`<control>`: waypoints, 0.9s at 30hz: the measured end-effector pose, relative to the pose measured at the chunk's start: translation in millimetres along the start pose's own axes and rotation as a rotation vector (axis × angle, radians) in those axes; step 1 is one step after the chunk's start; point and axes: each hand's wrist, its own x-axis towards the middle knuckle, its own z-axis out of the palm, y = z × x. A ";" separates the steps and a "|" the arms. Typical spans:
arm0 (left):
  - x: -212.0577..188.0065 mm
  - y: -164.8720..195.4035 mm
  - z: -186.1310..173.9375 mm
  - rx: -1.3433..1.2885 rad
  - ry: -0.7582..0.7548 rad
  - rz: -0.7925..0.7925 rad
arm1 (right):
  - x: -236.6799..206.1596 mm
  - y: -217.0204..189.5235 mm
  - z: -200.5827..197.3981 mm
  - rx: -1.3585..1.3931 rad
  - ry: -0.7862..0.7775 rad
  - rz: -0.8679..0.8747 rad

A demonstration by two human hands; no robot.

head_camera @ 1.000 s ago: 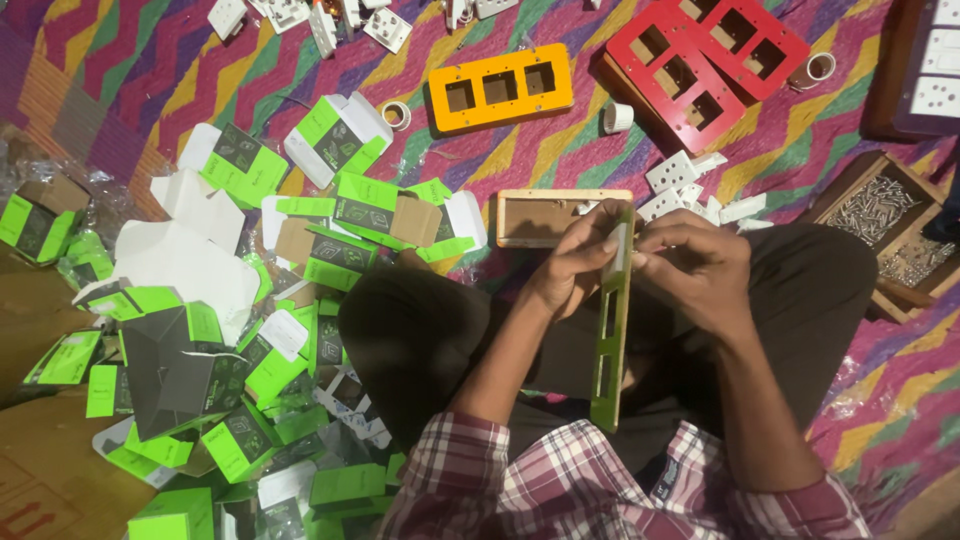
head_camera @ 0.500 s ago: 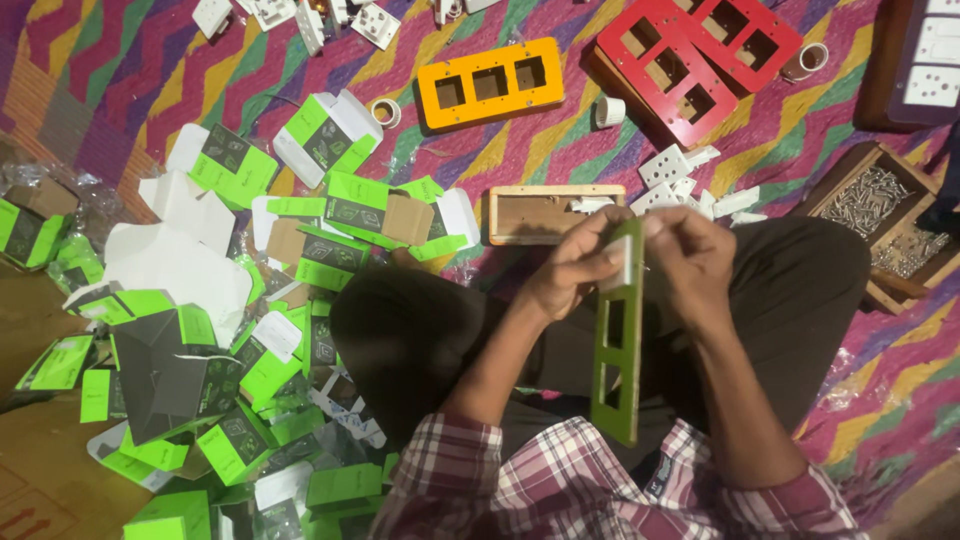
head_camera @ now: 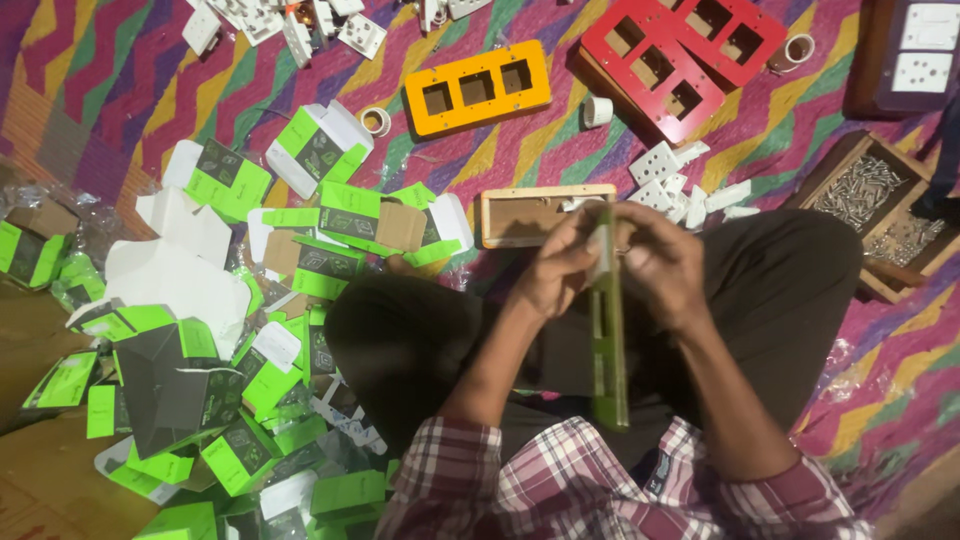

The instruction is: The person sits on a mat and assembles electrical sockets into a green plastic frame. They place white socket modules into the frame, insert screws from a wooden box, and tighten them with a screwdriver. The person repeats this process for multiple sockets.

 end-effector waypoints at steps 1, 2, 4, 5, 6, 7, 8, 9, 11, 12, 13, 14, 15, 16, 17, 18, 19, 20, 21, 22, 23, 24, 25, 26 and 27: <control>0.1 -0.9 -1.2 -0.029 -0.011 0.030 | -0.1 -0.6 3.4 -0.087 0.030 -0.003; 0.3 -1.7 -2.4 -0.014 0.007 0.034 | 0.2 -1.4 7.6 -0.169 0.056 -0.006; 0.5 -3.5 -4.7 0.003 0.046 0.031 | 1.0 -4.7 15.5 -0.228 0.100 -0.008; 0.6 -4.4 -5.9 0.006 0.062 0.039 | 1.9 -6.4 19.4 -0.203 0.120 -0.014; 0.8 -5.2 -7.0 0.010 0.074 0.053 | 3.3 -8.0 22.7 -0.180 0.136 -0.025; 0.9 -6.1 -8.0 0.016 0.087 0.073 | 4.3 -9.5 25.6 -0.291 0.096 -0.091; 1.0 -7.0 -9.0 0.017 0.089 0.081 | 5.2 -10.7 27.4 -0.400 0.056 -0.157; 1.2 -7.8 -9.9 0.015 0.093 0.085 | 5.7 -10.9 29.4 -0.508 0.017 -0.218; 1.2 -9.5 -11.3 0.095 0.106 0.056 | 5.8 -9.4 32.1 -0.320 0.165 -0.040; 1.3 -10.3 -11.9 0.181 0.099 0.028 | 6.2 -7.8 32.0 -0.231 0.245 0.040; 1.4 -11.1 -12.4 0.269 0.090 0.002 | 6.2 -6.1 31.6 -0.243 0.238 0.015; 1.4 -11.9 -12.7 0.189 0.118 0.050 | 6.4 -4.3 30.1 -0.260 0.225 -0.005; 1.4 -12.6 -12.9 0.110 0.149 0.097 | 6.6 -2.4 28.8 -0.275 0.211 -0.024; 1.4 -13.2 -12.9 0.037 0.182 0.141 | 6.6 -0.9 27.1 -0.357 0.165 -0.072; 1.3 -13.8 -12.8 0.032 0.188 0.132 | 6.9 0.6 25.9 -0.440 0.118 -0.122; 1.2 -14.3 -12.5 0.029 0.197 0.122 | 7.1 2.1 25.3 -0.520 0.072 -0.169; 1.1 -14.7 -12.1 0.021 0.205 0.110 | 7.4 3.4 25.0 -0.464 0.131 -0.123; 1.0 -15.1 -11.5 0.092 0.200 0.074 | 7.8 4.9 25.6 -0.411 0.195 -0.082; 0.9 -15.4 -10.7 0.167 0.196 0.035 | 8.2 5.6 25.5 -0.353 0.263 -0.042; 0.8 -15.6 -9.8 0.234 0.194 -0.001 | 8.3 6.4 25.6 -0.300 0.259 -0.026; 0.7 -15.7 -8.7 0.177 0.206 0.044 | 8.6 7.1 25.5 -0.247 0.250 -0.008; 0.7 -15.7 -7.4 0.126 0.222 0.091 | 8.8 7.5 24.9 -0.188 0.239 0.006; 0.6 -15.5 -6.1 0.078 0.235 0.141 | 9.0 8.2 24.3 -0.264 0.196 -0.067; 0.6 -15.2 -4.6 0.095 0.273 0.107 | 9.3 8.8 23.2 -0.338 0.155 -0.139; 0.6 -14.8 -3.0 0.110 0.315 0.070 | 9.4 9.2 21.8 -0.411 0.114 -0.205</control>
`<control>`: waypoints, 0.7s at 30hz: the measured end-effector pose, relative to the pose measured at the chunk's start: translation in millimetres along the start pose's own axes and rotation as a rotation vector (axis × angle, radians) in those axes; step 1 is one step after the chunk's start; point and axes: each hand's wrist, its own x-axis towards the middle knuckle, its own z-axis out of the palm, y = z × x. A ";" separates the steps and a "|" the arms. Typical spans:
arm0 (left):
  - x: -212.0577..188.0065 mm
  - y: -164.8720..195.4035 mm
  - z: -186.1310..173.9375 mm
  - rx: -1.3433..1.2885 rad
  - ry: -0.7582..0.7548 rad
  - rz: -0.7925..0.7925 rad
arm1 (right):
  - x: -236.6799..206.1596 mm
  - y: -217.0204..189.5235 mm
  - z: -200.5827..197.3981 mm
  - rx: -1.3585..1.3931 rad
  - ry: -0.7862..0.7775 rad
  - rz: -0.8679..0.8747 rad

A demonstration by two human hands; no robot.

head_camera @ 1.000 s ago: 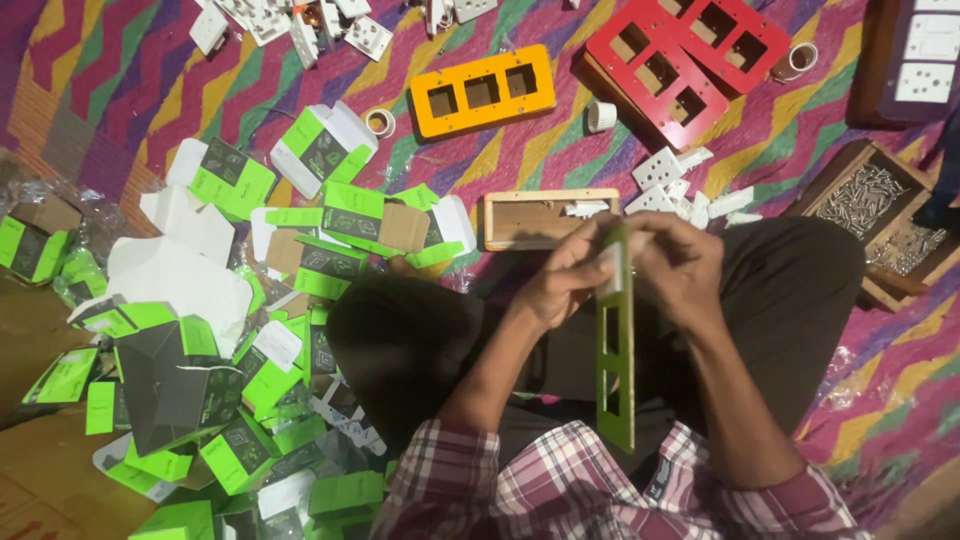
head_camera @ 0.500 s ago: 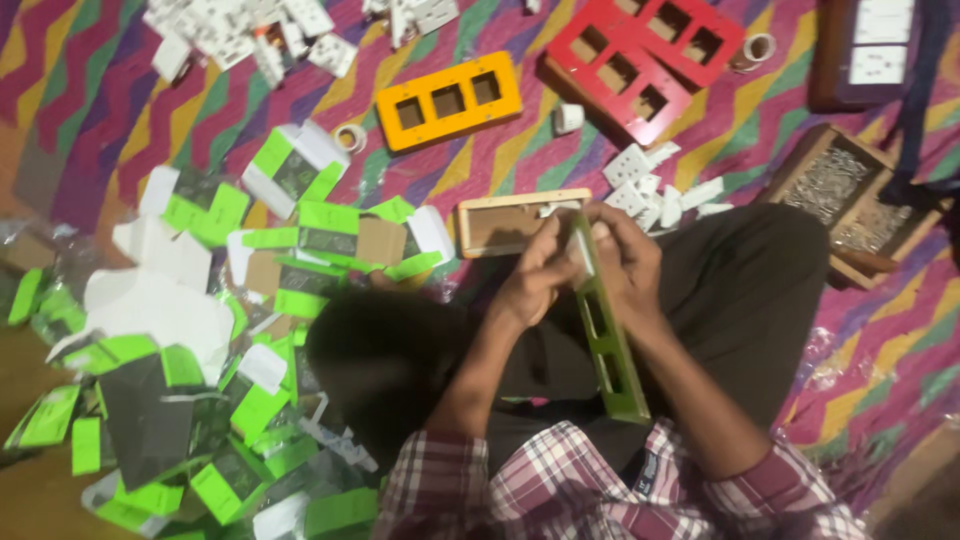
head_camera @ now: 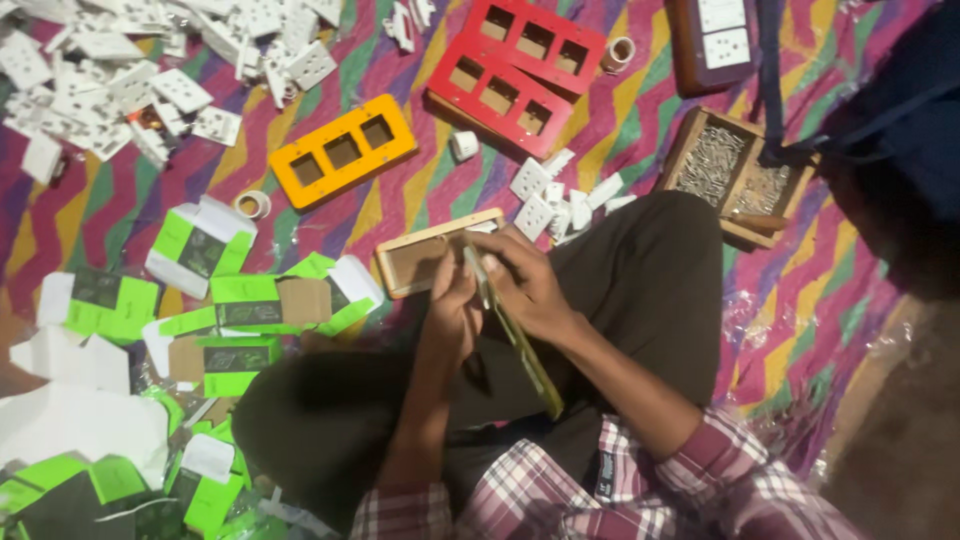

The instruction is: The person sits on a mat and assembles electrical sockets into a green plastic frame. They place white socket modules into the frame, insert screws from a wooden box, and tighten them with a screwdriver. The person repeats this process for multiple sockets.

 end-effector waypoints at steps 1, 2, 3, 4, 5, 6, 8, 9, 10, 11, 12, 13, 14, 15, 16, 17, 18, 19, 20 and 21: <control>-0.4 0.7 1.6 0.018 0.043 -0.037 | 0.0 1.2 -1.0 0.022 -0.006 0.027; -0.8 1.6 3.2 0.054 0.045 -0.044 | 0.1 2.3 -1.9 0.047 -0.009 0.051; -1.0 2.7 4.9 0.096 0.044 -0.048 | 0.4 3.8 -2.4 0.075 -0.009 0.069; -1.3 3.9 6.7 0.135 0.044 -0.048 | 0.4 4.8 -3.1 0.150 0.008 0.163; -1.4 5.2 8.5 0.203 -0.034 -0.014 | 0.5 6.0 -3.8 0.225 0.021 0.257; -1.6 6.6 10.3 0.273 -0.112 0.020 | 0.7 7.1 -4.4 0.304 0.036 0.353; -1.6 9.7 14.0 0.402 -0.197 0.059 | 1.5 9.5 -6.5 0.406 0.066 0.388; -1.6 11.3 15.8 0.463 -0.207 0.070 | 2.5 11.2 -7.8 0.456 0.082 0.401; -1.5 13.0 17.6 0.523 -0.217 0.080 | 3.0 12.8 -9.3 0.493 0.094 0.425; -1.4 14.6 19.4 0.612 -0.230 0.077 | 3.6 14.6 -10.5 0.529 0.107 0.453; -1.2 16.3 21.1 0.701 -0.245 0.075 | 4.3 16.6 -12.0 0.565 0.121 0.482; -1.0 17.9 22.7 0.792 -0.259 0.075 | 4.6 18.6 -13.5 0.548 0.135 0.531; -0.8 19.4 24.3 1.027 -0.294 0.236 | 5.9 20.9 -15.6 0.531 0.145 0.578; -0.5 20.9 25.7 1.260 -0.328 0.400 | 6.8 22.6 -19.1 0.515 0.157 0.625; -0.2 22.3 27.1 1.488 -0.363 0.567 | 7.9 24.0 -25.3 0.390 0.083 0.636; 0.1 23.7 28.4 1.383 -0.327 0.436 | 10.0 25.0 -36.0 0.263 0.009 0.647; 0.5 24.9 29.5 1.276 -0.290 0.307 | 11.7 25.3 -49.3 0.135 -0.066 0.657; 1.0 26.1 30.5 1.164 -0.253 0.180 | 14.3 25.7 -66.8 -0.012 0.017 0.620; 1.5 27.2 31.4 1.089 -0.219 0.165 | 18.2 26.5 -90.0 -0.160 0.097 0.578; 2.1 28.2 32.1 1.014 -0.182 0.151 | 27.8 30.2 -117.8 -0.261 0.236 0.455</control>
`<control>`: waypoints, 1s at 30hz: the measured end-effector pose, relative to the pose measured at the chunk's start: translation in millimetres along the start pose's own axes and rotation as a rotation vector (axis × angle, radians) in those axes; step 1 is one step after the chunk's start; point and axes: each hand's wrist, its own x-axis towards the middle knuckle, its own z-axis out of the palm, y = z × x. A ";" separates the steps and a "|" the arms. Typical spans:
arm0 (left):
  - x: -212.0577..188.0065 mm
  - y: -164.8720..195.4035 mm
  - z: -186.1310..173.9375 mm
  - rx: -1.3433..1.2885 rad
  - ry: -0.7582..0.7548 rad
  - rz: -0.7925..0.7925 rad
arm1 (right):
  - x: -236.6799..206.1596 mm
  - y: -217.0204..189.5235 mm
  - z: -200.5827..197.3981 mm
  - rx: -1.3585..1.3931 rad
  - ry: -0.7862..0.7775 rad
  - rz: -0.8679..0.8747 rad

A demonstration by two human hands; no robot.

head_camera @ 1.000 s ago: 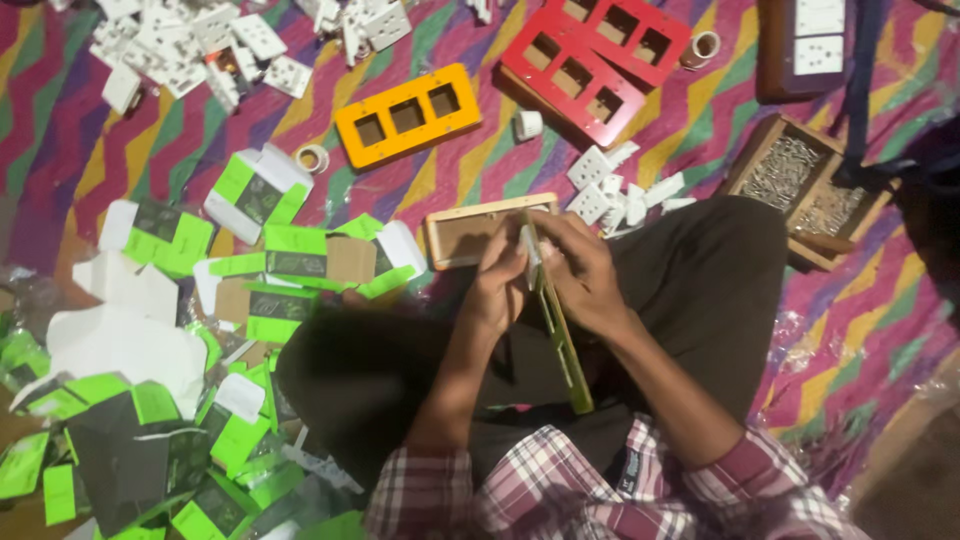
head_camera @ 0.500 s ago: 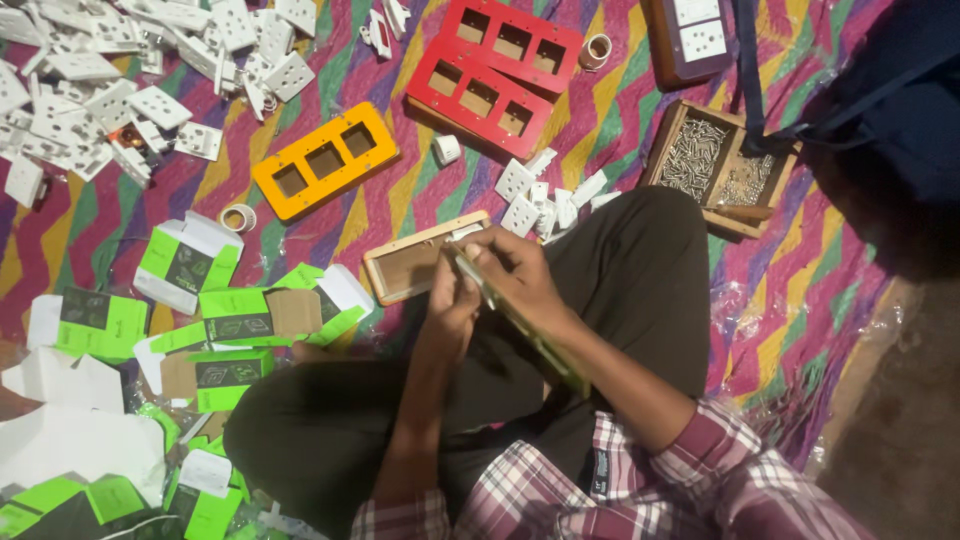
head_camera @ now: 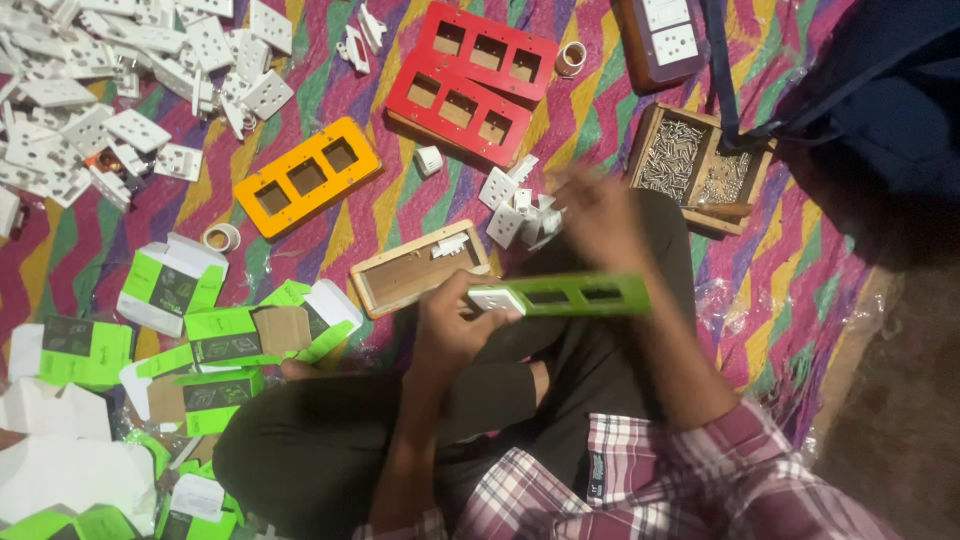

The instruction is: The person sits on a mat and assembles electrical sockets into a green plastic frame. They place white socket modules into the frame, insert screws from a wooden box, and tighten them with a screwdriver. The person repeats this process for multiple sockets.

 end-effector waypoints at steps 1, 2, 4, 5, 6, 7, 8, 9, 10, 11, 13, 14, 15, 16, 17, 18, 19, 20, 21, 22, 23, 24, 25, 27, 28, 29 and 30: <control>0.8 0.9 -0.5 -0.076 0.035 -0.025 | 6.7 6.2 -31.2 0.132 0.055 -0.097; 1.6 1.5 -1.1 -0.078 0.111 -0.060 | 22.4 14.5 -53.4 0.106 0.219 -0.050; 3.1 2.4 -2.2 -0.075 0.254 -0.129 | 51.6 34.3 -104.2 -0.243 0.323 -0.187; 3.9 2.7 -2.7 -0.302 0.298 -0.144 | 60.8 47.5 -119.9 -0.394 0.326 -0.119; 4.6 2.8 -3.2 -0.526 0.340 -0.156 | 66.6 61.8 -128.6 -0.529 0.211 -0.066; 5.2 2.7 -3.6 -0.751 0.376 -0.167 | 70.5 76.6 -131.4 -0.661 0.097 -0.011; 5.8 2.6 -4.0 -0.838 0.384 -0.169 | 72.2 90.5 -131.2 -0.791 -0.020 0.047; 6.3 2.3 -4.4 -0.926 0.394 -0.173 | 70.1 103.4 -128.0 -0.738 0.001 -0.011; 6.7 1.9 -4.7 -1.013 0.404 -0.178 | 66.3 114.5 -123.2 -0.684 0.019 -0.068; 7.0 1.5 -4.9 -1.040 0.391 -0.169 | 63.1 122.7 -120.1 -0.628 0.036 -0.122; 7.3 0.4 -5.0 -1.089 0.367 -0.155 | 57.2 131.6 -117.2 -0.664 0.012 -0.078; 7.3 -0.2 -5.0 -1.091 0.356 -0.164 | 55.3 132.9 -118.7 -0.678 0.000 -0.056; 7.2 -0.8 -4.8 -1.095 0.345 -0.170 | 54.4 132.9 -121.0 -0.696 0.026 -0.017; 7.1 -1.5 -4.6 -1.099 0.336 -0.173 | 54.1 132.4 -124.7 -0.713 0.051 0.018; 7.0 -2.1 -4.2 -1.065 0.315 -0.159 | 54.4 132.1 -128.8 -0.732 0.074 0.049; 6.8 -2.8 -3.9 -1.033 0.294 -0.146 | 55.0 132.6 -132.4 -0.707 0.061 0.056; 6.6 -3.4 -3.4 -1.003 0.275 -0.136 | 54.9 134.3 -136.4 -0.683 0.046 0.067; 6.4 -4.0 -2.9 -0.967 0.299 -0.121 | 55.0 137.4 -139.3 -0.660 0.032 0.079; 6.2 -4.7 -2.4 -0.928 0.316 -0.108 | 55.4 141.4 -141.3 -0.641 0.035 0.073; 6.0 -5.2 -2.0 -0.889 0.334 -0.099 | 55.4 146.0 -142.7 -0.621 0.037 0.069; 5.8 -5.8 -1.5 -0.853 0.342 -0.080 | 55.7 150.1 -143.8 -0.603 0.034 0.064; 5.7 -6.3 -1.0 -0.816 0.353 -0.059 | 55.9 152.5 -146.0 -0.634 0.031 0.005; 5.5 -6.7 -0.6 -0.774 0.370 -0.039 | 56.0 153.1 -144.9 -0.659 0.023 -0.057; 5.3 -7.5 0.0 -0.783 0.366 -0.053 | 52.2 143.4 -144.0 -0.595 0.171 -0.160; 5.2 -7.8 0.2 -0.786 0.379 -0.053 | 44.6 132.7 -143.1 -0.060 0.156 0.067; 5.2 -8.0 0.4 -0.755 0.393 -0.045 | 38.9 118.2 -138.4 -0.087 0.181 -0.085; 5.1 -8.3 0.5 -0.723 0.395 -0.042 | 29.7 99.8 -131.6 -0.020 0.189 -0.152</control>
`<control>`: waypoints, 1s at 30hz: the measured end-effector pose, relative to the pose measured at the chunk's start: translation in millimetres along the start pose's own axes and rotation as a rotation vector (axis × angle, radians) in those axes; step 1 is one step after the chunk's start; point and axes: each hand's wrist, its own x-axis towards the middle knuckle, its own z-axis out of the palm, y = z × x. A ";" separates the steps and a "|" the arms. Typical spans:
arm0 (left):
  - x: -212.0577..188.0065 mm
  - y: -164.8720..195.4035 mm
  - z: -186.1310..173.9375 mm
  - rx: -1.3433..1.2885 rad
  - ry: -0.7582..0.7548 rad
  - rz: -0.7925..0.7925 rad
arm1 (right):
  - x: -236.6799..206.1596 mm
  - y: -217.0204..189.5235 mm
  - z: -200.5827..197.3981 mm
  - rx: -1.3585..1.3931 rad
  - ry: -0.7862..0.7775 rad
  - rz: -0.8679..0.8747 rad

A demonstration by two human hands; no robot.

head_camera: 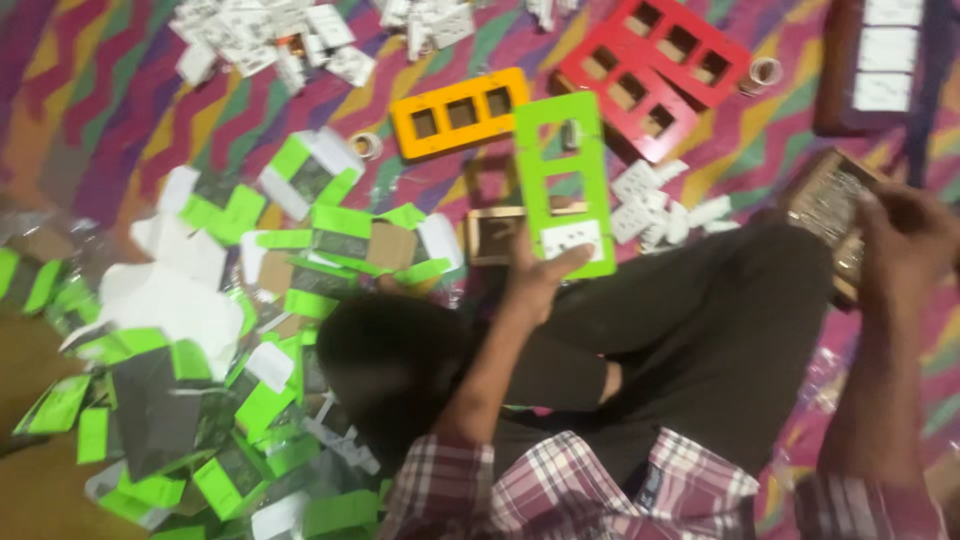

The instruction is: The person sits on a mat and assembles electrical sockets into a green plastic frame. They place white socket modules into the frame, insert screws from a wooden box, and tighten them with a screwdriver. The person repeats this process for multiple sockets.

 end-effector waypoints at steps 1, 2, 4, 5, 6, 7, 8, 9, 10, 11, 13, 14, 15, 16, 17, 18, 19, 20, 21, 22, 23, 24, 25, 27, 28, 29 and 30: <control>-0.1 -0.2 -0.1 0.030 -0.009 -0.004 | -7.5 -22.8 6.5 0.071 0.010 -0.061; -0.1 -0.3 -0.2 0.054 -0.018 -0.004 | -21.3 -47.3 14.2 0.211 0.006 -0.028; -0.3 -0.3 -0.5 0.093 -0.042 -0.019 | -53.1 -94.4 44.1 0.290 -0.025 0.018; -0.4 -0.3 -0.6 0.106 -0.064 0.003 | -65.3 -115.6 61.8 0.238 -0.052 0.023; -0.5 -0.3 -0.8 0.123 -0.087 0.026 | -78.8 -133.7 81.9 0.105 -0.089 0.162; -0.6 -0.2 -0.9 0.140 -0.109 0.050 | -87.3 -149.9 94.7 -0.024 -0.130 0.301; -0.8 0.0 -1.1 0.142 -0.126 0.049 | -90.0 -161.2 110.8 0.136 -0.208 0.259; -0.9 0.1 -1.3 0.142 -0.139 0.049 | -92.8 -169.5 126.5 0.294 -0.289 0.216; -1.0 0.2 -1.4 0.140 -0.151 0.053 | -94.0 -175.4 135.4 0.328 -0.318 0.205; -1.1 0.3 -1.6 0.140 -0.164 0.060 | -94.7 -178.6 143.7 0.365 -0.345 0.191; -1.1 0.5 -1.8 0.138 -0.188 0.074 | -94.5 -179.8 152.1 0.386 -0.383 0.166; -1.2 0.6 -1.9 0.144 -0.179 0.093 | -95.4 -178.9 153.5 0.367 -0.392 0.160; -1.2 0.6 -2.0 0.149 -0.172 0.109 | -97.3 -177.6 154.5 0.348 -0.398 0.157; -1.2 0.6 -2.0 0.156 -0.169 0.124 | -100.1 -176.2 155.0 0.358 -0.399 0.157; -1.2 0.5 -2.0 0.151 -0.176 0.109 | -102.2 -175.0 156.0 0.369 -0.399 0.155; -1.1 0.5 -2.0 0.147 -0.183 0.095 | -105.0 -174.1 157.2 0.380 -0.400 0.152; -1.0 0.3 -2.0 0.142 -0.189 0.083 | -106.9 -173.6 158.1 0.352 -0.381 0.127; -1.0 0.2 -2.0 0.152 -0.179 0.080 | -108.4 -173.3 159.8 0.324 -0.365 0.103; -0.9 0.0 -1.9 0.161 -0.167 0.078 | -109.9 -173.3 160.9 0.296 -0.349 0.079; -0.8 -0.2 -1.8 0.173 -0.157 0.076 | -110.7 -173.3 162.6 0.301 -0.344 0.091; -0.7 -0.5 -1.7 0.173 -0.160 0.076 | -111.9 -173.2 164.3 0.308 -0.339 0.103; -0.6 -0.8 -1.6 0.170 -0.163 0.076 | -112.6 -172.8 165.7 0.313 -0.333 0.116; -0.5 -1.1 -1.5 0.166 -0.167 0.074 | -113.6 -172.0 167.5 0.299 -0.326 0.089; -0.4 -1.8 -1.1 0.139 -0.176 0.069 | -115.2 -169.3 171.2 0.271 -0.304 0.035; -0.3 -2.1 -0.9 0.126 -0.179 0.068 | -115.7 -167.8 172.9 0.361 -0.311 0.065; -0.2 -2.5 -0.7 0.121 -0.184 0.075 | -115.4 -166.3 174.6 0.451 -0.318 0.094; -0.2 -2.8 -0.5 0.117 -0.191 0.080 | -114.8 -165.3 176.3 0.541 -0.322 0.124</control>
